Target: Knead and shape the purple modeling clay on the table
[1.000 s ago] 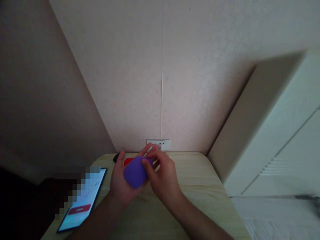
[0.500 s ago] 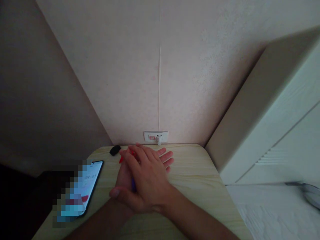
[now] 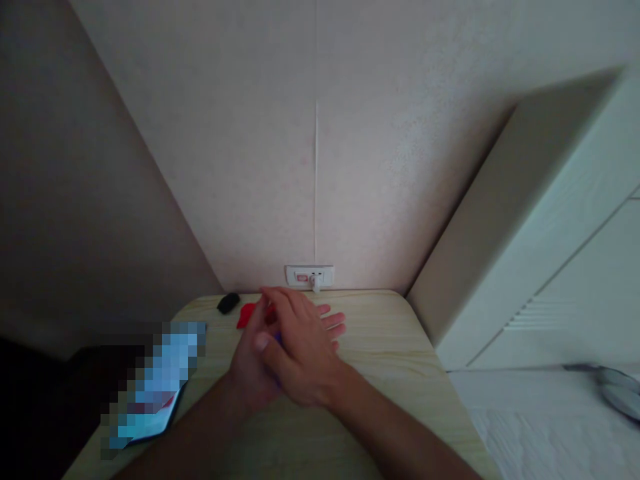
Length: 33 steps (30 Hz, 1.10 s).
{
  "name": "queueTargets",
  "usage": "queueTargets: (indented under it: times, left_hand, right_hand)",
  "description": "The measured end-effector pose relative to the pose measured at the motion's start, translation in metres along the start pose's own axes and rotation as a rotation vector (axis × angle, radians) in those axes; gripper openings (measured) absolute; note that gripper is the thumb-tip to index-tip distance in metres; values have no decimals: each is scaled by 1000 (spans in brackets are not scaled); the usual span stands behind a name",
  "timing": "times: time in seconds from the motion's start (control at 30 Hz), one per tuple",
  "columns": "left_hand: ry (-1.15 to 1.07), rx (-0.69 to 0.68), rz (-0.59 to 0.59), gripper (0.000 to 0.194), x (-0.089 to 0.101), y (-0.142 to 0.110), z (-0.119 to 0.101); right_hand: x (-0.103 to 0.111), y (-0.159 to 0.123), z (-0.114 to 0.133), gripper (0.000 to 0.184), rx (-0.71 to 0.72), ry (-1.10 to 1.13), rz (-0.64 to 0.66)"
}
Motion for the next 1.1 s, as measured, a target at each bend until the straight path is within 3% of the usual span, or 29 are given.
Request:
queueTargets:
  times: [0.13, 0.23, 0.33, 0.43, 0.53, 0.6, 0.7, 0.87, 1.03, 1.1]
  left_hand:
    - [-79, 142, -40, 75, -3, -4, -16]
    - [-57, 186, -135, 68, -8, -4, -22]
    - [-84, 202, -126, 69, -8, -5, -26]
    - [-45, 130, -86, 65, -5, -10, -24]
    - [236, 32, -200, 43, 7, -16, -15]
    - [429, -16, -265, 36, 18, -21, -7]
    - [588, -32, -251, 39, 38, -28, 2]
    - [665, 34, -229, 41, 60, -35, 9]
    - [543, -19, -283, 42, 59, -36, 10]
    - [532, -47, -298, 40, 57, -37, 10]
  right_hand:
    - [25, 6, -1, 54, 3, 51, 34]
    - [42, 8, 0, 44, -19, 6, 197]
    - [48, 6, -10, 26, -236, 193, 217]
    - [40, 1, -29, 29, -390, 360, 37]
    - [24, -10, -46, 40, -441, 416, -101]
    - [13, -21, -54, 43, -484, 430, -107]
    - [2, -36, -64, 47, -534, 518, -22]
    - [-12, -47, -73, 48, -589, 655, 157]
    - [-21, -50, -75, 45, -592, 620, -91]
    - [-19, -53, -74, 51, -542, 587, -77]
Point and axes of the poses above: each hand's wrist, its own y-axis towards the middle knuckle, its own x-axis out of the back of the hand, z = x × y, the point moved 1 cm from there along y, towards the middle knuckle, and after that the axes turned 10 degrees about -x, right-handed, at the moved point
